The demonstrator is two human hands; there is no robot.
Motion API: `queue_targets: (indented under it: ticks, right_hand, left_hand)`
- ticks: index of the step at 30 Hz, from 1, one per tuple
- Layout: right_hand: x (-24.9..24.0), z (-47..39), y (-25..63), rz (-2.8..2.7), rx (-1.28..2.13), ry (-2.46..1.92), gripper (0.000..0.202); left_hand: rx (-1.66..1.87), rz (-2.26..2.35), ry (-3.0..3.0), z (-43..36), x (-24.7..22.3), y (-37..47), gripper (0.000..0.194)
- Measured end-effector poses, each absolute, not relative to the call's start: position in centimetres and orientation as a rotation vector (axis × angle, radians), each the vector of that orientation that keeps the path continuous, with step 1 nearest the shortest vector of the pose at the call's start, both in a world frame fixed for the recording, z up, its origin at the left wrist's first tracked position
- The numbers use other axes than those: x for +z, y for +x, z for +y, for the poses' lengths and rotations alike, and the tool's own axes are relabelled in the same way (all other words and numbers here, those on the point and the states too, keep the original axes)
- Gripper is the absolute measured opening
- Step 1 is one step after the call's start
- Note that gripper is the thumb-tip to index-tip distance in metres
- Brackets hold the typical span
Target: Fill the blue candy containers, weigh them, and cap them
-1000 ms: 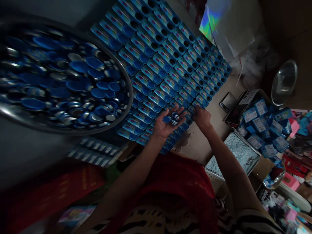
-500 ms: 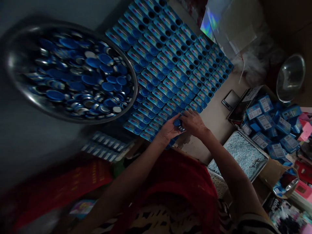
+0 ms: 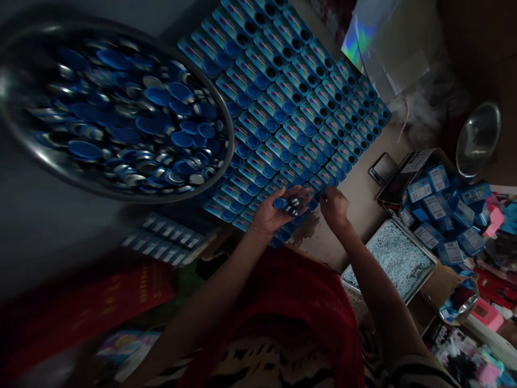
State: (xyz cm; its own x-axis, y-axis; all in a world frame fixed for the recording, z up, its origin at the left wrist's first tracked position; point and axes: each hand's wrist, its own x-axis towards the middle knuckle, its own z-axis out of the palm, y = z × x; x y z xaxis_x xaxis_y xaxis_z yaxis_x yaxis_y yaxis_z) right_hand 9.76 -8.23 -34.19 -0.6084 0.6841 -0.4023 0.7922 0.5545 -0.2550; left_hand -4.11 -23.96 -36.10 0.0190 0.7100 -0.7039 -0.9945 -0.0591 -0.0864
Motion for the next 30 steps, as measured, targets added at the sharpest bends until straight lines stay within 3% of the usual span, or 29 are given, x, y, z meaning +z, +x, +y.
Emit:
queue_targets:
  ticks: [4, 9, 14, 16, 22, 27, 30]
  right_hand:
    - [-33.5, -7.8, 7.0, 2.352, -0.422, 1.178, 0.007]
    - [-33.1, -7.1, 5.5, 2.219, -0.315, 1.143, 0.018]
    - [-33.3, -6.2, 4.8, 2.228, -0.293, 1.091, 0.047]
    - [-33.2, -6.0, 4.7, 2.254, -0.301, 1.069, 0.05]
    - [-31.5, -8.3, 7.1, 2.586, -0.65, 1.037, 0.013]
    - [-30.8, -11.1, 9.4, 2.674, -1.101, 1.16, 0.016]
    - [-30.9, -10.9, 9.5, 2.69, -1.151, 1.248, 0.018]
  left_hand:
    - [1.566, 0.533, -0.686, -23.5, -36.2, -6.4, 0.042]
    - [1.601, 0.507, -0.693, -23.3, -36.5, -7.3, 0.045]
    - [1.616, 0.537, -0.684, -23.5, -35.8, -5.6, 0.043]
    - [1.632, 0.567, -0.684, -23.7, -35.5, -4.8, 0.042]
    - [1.577, 0.646, -0.714, -23.2, -35.1, -3.9, 0.043]
    - [1.577, 0.663, -0.712, -21.2, -35.3, -3.0, 0.042]
    - [1.565, 0.64, -0.713, -19.4, -35.1, -2.5, 0.042]
